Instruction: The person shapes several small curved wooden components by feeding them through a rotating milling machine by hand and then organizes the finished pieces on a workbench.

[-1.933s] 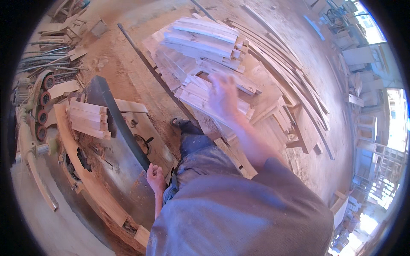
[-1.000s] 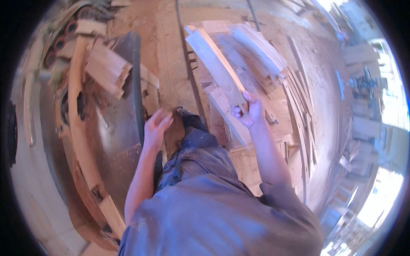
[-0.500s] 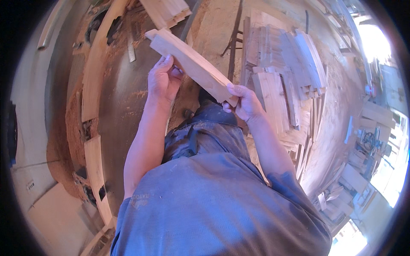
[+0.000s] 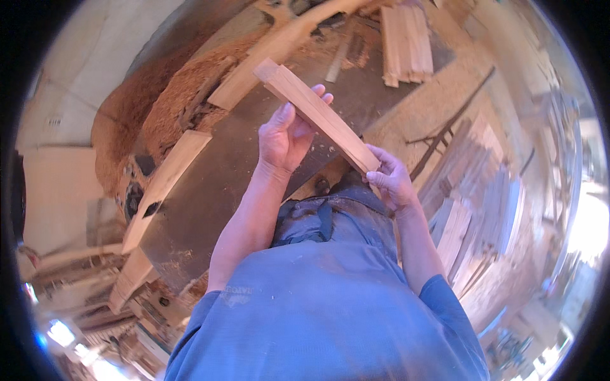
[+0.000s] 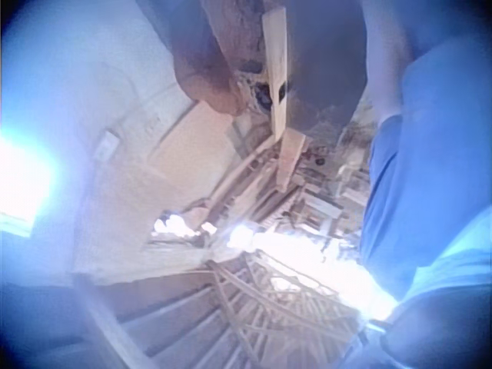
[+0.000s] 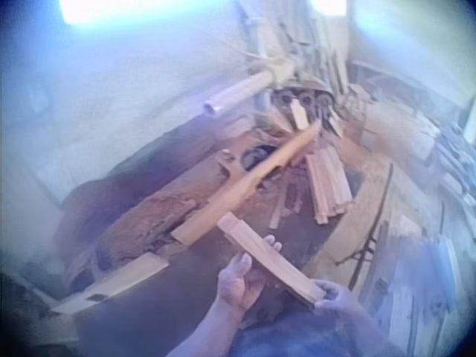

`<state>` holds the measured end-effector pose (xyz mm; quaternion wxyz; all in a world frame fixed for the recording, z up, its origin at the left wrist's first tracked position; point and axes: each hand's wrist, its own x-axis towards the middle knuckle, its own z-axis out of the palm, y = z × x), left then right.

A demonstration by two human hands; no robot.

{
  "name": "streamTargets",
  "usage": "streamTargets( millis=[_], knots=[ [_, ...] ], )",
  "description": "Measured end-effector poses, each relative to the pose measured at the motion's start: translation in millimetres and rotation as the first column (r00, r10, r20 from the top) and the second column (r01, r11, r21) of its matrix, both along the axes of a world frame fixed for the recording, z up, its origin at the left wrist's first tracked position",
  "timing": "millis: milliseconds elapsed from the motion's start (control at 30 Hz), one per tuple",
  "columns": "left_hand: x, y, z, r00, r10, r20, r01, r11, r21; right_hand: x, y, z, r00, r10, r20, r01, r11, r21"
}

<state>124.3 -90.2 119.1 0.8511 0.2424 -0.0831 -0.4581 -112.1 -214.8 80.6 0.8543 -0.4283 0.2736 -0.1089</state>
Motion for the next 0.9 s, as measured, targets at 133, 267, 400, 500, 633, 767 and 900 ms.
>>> streamTargets(
  millis=[133,267,400,500,633,767,900],
  knots=[
    [12,17,8,0.993,0.047,0.107,-0.04,0.997,-0.058,36,-13,-17,0.994,0.104,0.046,-0.108,0.989,0.097],
    [10,17,22,0.948,0.212,0.236,-0.23,0.972,0.049,64,-39,-32,0.968,0.227,0.106,-0.246,0.94,0.236],
    [13,15,33,0.888,0.298,0.35,-0.39,0.892,0.229,92,-68,-47,0.908,0.383,0.169,-0.417,0.86,0.294],
    [12,13,40,0.83,0.388,0.4,-0.516,0.805,0.292,117,-78,-46,0.858,0.478,0.187,-0.514,0.797,0.318],
    [9,21,26,0.746,0.517,0.42,-0.658,0.671,0.342,146,-85,-54,0.807,0.573,0.142,-0.585,0.744,0.322],
    [6,49,16,0.639,0.669,0.38,-0.765,0.498,0.409,184,-75,-64,0.767,0.638,0.068,-0.627,0.723,0.29],
    [10,87,3,0.439,0.819,0.369,-0.864,0.273,0.423,230,-46,-69,0.715,0.692,-0.099,-0.671,0.719,0.182]
  ],
)
